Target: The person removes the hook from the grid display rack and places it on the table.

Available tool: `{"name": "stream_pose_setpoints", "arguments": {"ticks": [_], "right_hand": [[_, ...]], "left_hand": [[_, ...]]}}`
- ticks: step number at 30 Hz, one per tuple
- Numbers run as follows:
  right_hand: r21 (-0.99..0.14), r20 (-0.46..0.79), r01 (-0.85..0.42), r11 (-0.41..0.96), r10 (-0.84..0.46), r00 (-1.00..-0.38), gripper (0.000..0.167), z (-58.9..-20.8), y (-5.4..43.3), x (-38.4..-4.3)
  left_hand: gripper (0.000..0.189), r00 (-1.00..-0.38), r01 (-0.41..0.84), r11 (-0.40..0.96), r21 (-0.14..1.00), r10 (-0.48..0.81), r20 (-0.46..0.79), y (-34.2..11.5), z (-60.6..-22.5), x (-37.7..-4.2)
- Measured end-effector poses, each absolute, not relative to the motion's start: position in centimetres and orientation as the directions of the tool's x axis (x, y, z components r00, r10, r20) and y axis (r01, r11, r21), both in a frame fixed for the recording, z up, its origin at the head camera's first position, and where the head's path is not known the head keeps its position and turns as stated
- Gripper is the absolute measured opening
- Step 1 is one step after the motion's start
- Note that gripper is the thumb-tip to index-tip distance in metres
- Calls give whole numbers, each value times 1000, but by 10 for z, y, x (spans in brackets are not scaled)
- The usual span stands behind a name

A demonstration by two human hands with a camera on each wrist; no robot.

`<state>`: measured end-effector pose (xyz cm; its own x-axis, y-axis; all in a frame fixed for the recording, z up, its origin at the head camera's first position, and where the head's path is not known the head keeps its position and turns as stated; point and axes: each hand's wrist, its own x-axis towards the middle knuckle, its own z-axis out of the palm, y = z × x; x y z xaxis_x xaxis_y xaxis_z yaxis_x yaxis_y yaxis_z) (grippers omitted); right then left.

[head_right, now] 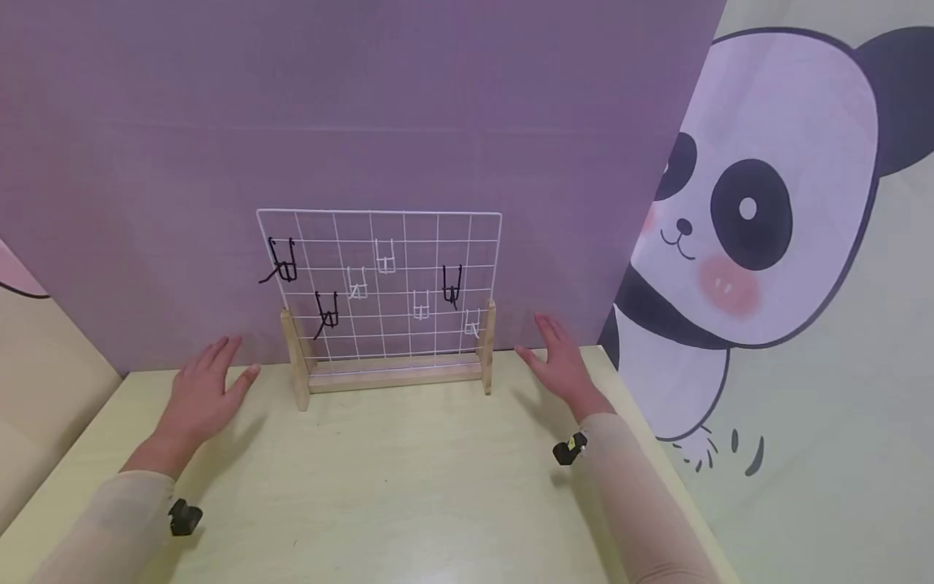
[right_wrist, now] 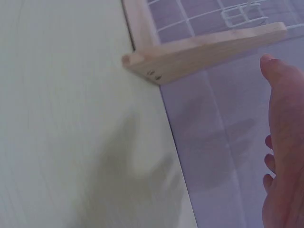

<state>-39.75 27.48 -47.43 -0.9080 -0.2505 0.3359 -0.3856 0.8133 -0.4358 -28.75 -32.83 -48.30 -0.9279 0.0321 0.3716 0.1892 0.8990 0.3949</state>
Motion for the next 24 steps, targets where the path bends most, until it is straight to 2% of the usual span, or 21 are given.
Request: {"name": "stream_pose_setpoints", "arguments": {"ticks": [5, 12, 17, 24], "right_hand": [[-588, 327, -364, 722, -199, -924, 81, -469, 267, -396], [-760, 331, -359, 542, -153, -931, 69, -459, 253, -394], [-809, 375, -397, 434, -141, -916, 60, -454, 243, -396], [-827, 413, -428, 363, -122, -902, 56, -448, 231, -395]], "left_hand": [[71, -901, 236, 820, 521, -16, 433, -323, -480, -287], [65, -898, 276, 673, 687, -74, 433, -316, -472, -287], [61, -891, 300, 580, 757, -113, 440, -309, -464, -287], [61, -907, 253, 550, 796, -153, 393, -303, -456, -291]]}}
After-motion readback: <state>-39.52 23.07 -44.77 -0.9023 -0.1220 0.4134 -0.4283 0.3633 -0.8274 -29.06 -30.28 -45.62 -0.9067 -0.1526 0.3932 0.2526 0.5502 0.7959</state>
